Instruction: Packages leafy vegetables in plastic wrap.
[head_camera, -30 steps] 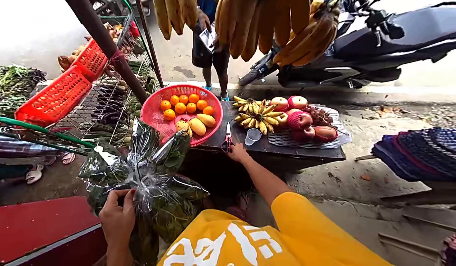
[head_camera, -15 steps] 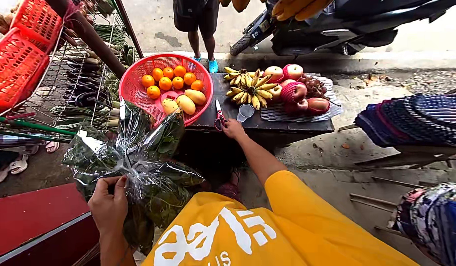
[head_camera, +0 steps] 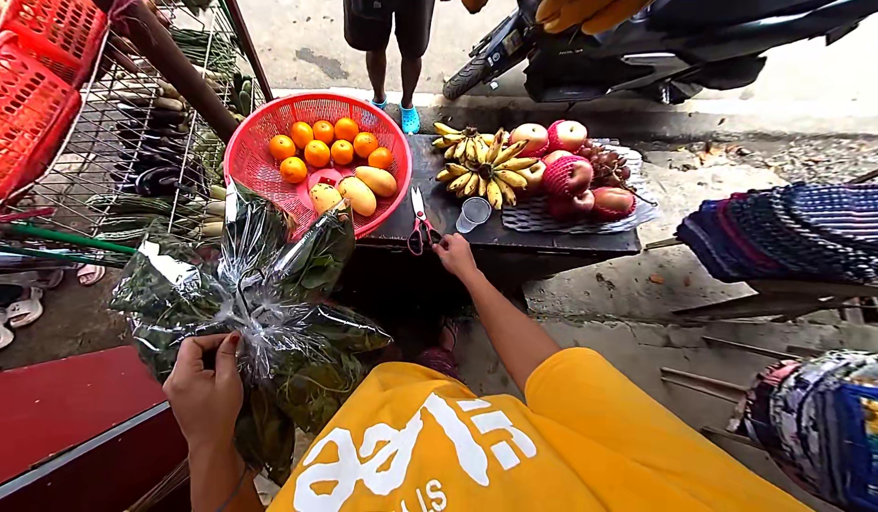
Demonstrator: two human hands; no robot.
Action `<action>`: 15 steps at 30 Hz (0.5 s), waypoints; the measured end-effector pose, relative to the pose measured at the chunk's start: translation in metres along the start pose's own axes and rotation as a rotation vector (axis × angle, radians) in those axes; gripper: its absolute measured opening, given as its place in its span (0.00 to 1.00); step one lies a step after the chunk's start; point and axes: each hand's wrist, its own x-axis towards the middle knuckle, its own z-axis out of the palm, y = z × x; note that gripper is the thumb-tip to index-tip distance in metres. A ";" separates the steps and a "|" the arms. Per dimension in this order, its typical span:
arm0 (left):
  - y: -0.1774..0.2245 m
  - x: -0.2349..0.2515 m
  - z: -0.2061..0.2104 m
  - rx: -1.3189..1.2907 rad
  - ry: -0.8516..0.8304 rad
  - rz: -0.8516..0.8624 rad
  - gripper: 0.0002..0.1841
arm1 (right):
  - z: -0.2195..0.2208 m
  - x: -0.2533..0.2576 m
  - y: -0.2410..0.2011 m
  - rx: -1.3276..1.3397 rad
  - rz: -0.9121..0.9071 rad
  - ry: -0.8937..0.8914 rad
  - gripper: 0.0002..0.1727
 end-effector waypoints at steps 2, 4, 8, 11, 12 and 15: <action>0.000 0.002 0.001 -0.001 -0.004 -0.005 0.14 | -0.004 -0.008 0.005 0.104 -0.083 0.107 0.14; 0.001 0.006 0.001 -0.009 -0.013 -0.011 0.14 | -0.011 -0.014 0.005 0.145 -0.181 0.198 0.11; 0.005 0.014 0.002 -0.004 0.002 0.002 0.12 | -0.033 -0.029 -0.023 0.435 -0.251 0.252 0.09; 0.008 0.019 0.002 -0.024 0.001 0.003 0.11 | -0.047 -0.043 -0.048 1.015 -0.309 0.074 0.13; 0.008 0.020 0.001 -0.034 -0.003 -0.007 0.10 | -0.052 -0.049 -0.057 1.147 -0.328 -0.012 0.18; 0.010 0.025 -0.002 -0.053 -0.009 -0.035 0.09 | -0.069 -0.069 -0.091 1.304 -0.378 -0.127 0.24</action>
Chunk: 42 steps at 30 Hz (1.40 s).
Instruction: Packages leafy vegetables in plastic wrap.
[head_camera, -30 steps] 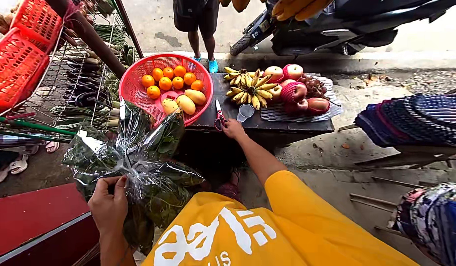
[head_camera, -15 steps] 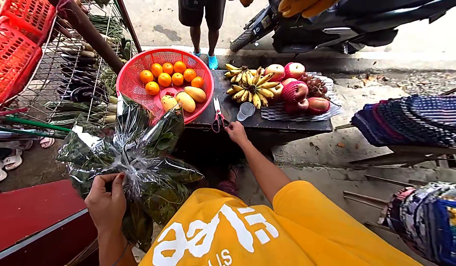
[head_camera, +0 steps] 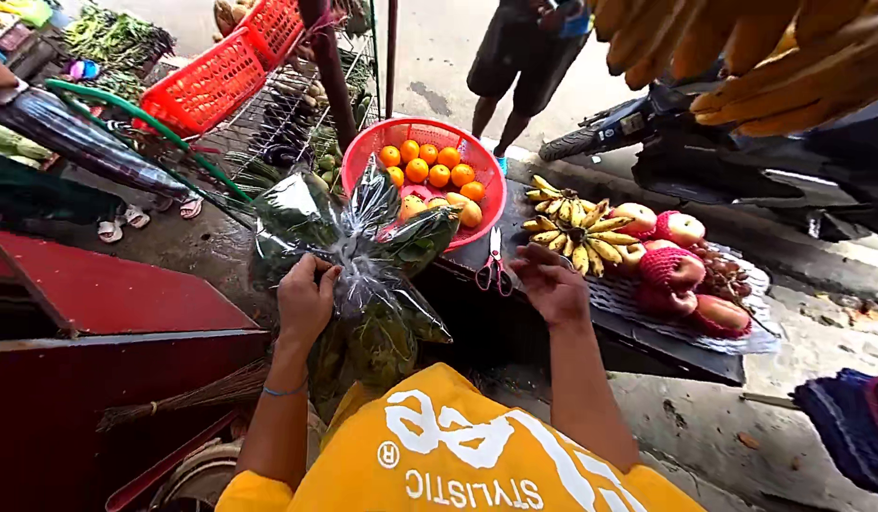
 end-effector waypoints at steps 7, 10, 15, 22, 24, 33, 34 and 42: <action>0.001 -0.006 -0.006 -0.041 -0.003 0.031 0.09 | 0.107 -0.025 -0.064 -0.230 -0.174 -0.364 0.17; 0.008 -0.012 -0.013 -0.077 0.010 0.040 0.10 | 0.158 -0.048 -0.064 -0.457 -0.286 -0.518 0.10; 0.022 -0.018 -0.019 -0.101 0.086 0.127 0.10 | 0.197 -0.064 -0.049 -0.794 -0.456 -0.640 0.17; 0.034 -0.024 -0.016 -0.063 0.123 0.254 0.08 | 0.198 -0.038 -0.078 -0.880 -0.682 -0.631 0.29; 0.040 -0.027 -0.015 -0.081 0.127 0.247 0.08 | 0.197 -0.031 -0.075 -0.877 -0.609 -0.662 0.29; 0.062 -0.034 0.005 -0.075 0.119 0.279 0.07 | 0.189 -0.032 -0.062 -0.923 -0.457 -0.727 0.24; 0.064 -0.035 0.007 -0.076 0.114 0.274 0.07 | 0.187 -0.032 -0.061 -0.945 -0.481 -0.729 0.22; 0.079 -0.038 0.023 -0.049 0.082 0.282 0.04 | 0.195 -0.053 -0.084 -1.385 -0.891 -0.845 0.11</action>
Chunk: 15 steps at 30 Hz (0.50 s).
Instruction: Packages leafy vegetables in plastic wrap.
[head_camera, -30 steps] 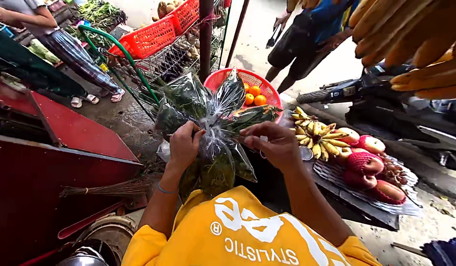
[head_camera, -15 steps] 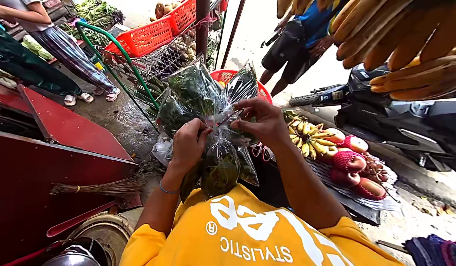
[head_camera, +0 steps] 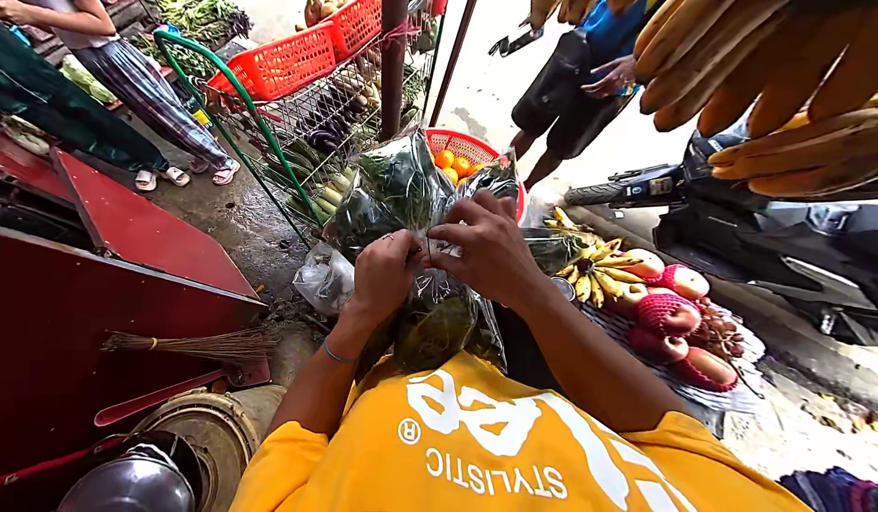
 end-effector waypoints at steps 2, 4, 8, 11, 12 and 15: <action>0.004 0.001 0.001 -0.019 -0.025 -0.022 0.05 | -0.001 0.002 0.001 0.145 -0.023 -0.074 0.10; 0.004 0.001 0.000 -0.042 -0.047 -0.055 0.05 | -0.001 0.005 0.005 0.247 -0.011 -0.144 0.12; 0.005 0.000 0.004 -0.078 -0.068 -0.092 0.04 | -0.003 0.005 0.008 0.229 0.048 -0.304 0.13; 0.006 -0.002 0.009 -0.098 -0.110 -0.098 0.04 | 0.001 0.006 0.013 0.176 0.086 -0.418 0.09; 0.006 -0.003 0.012 -0.109 -0.124 -0.094 0.04 | 0.001 0.007 0.015 0.168 0.101 -0.457 0.09; 0.003 -0.004 0.017 -0.157 -0.173 -0.103 0.05 | 0.000 0.009 0.015 0.124 0.134 -0.561 0.07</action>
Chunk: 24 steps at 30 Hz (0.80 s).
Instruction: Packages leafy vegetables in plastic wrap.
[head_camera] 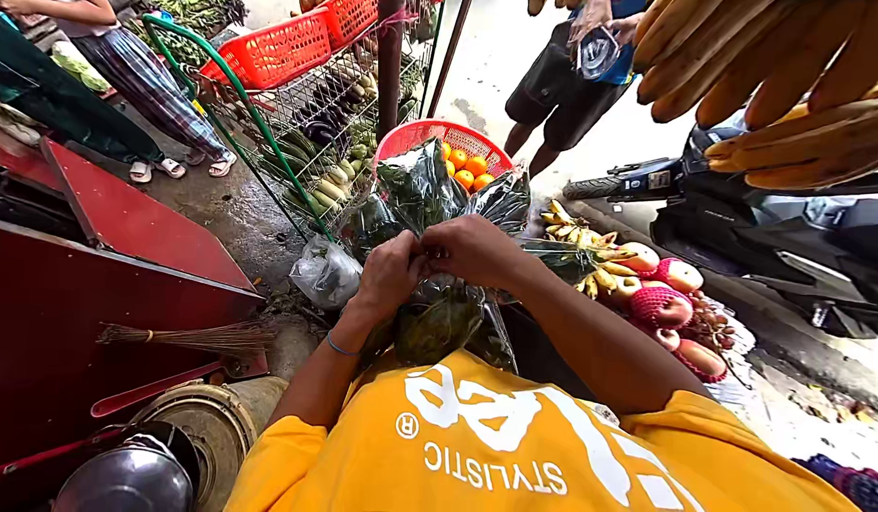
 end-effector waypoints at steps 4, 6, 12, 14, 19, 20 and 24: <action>0.001 0.002 0.004 -0.076 -0.022 -0.036 0.13 | 0.003 0.006 0.003 -0.104 0.032 -0.074 0.09; -0.002 0.004 0.006 -0.096 -0.032 0.000 0.19 | 0.001 0.008 0.007 -0.128 0.035 -0.126 0.15; -0.007 0.005 0.006 -0.105 -0.010 0.129 0.06 | -0.019 -0.006 0.033 0.147 -0.067 -0.059 0.07; -0.009 0.005 0.003 -0.107 0.009 0.160 0.05 | -0.022 -0.014 0.044 0.195 -0.108 0.076 0.07; -0.009 0.004 -0.005 -0.074 0.107 0.303 0.06 | -0.006 -0.038 0.057 0.159 -0.119 0.350 0.05; -0.009 0.005 -0.007 -0.063 0.113 0.333 0.06 | -0.002 -0.041 0.058 0.168 -0.130 0.388 0.06; -0.002 0.015 -0.016 -0.063 0.114 0.398 0.06 | 0.003 -0.047 0.053 0.176 -0.156 0.484 0.10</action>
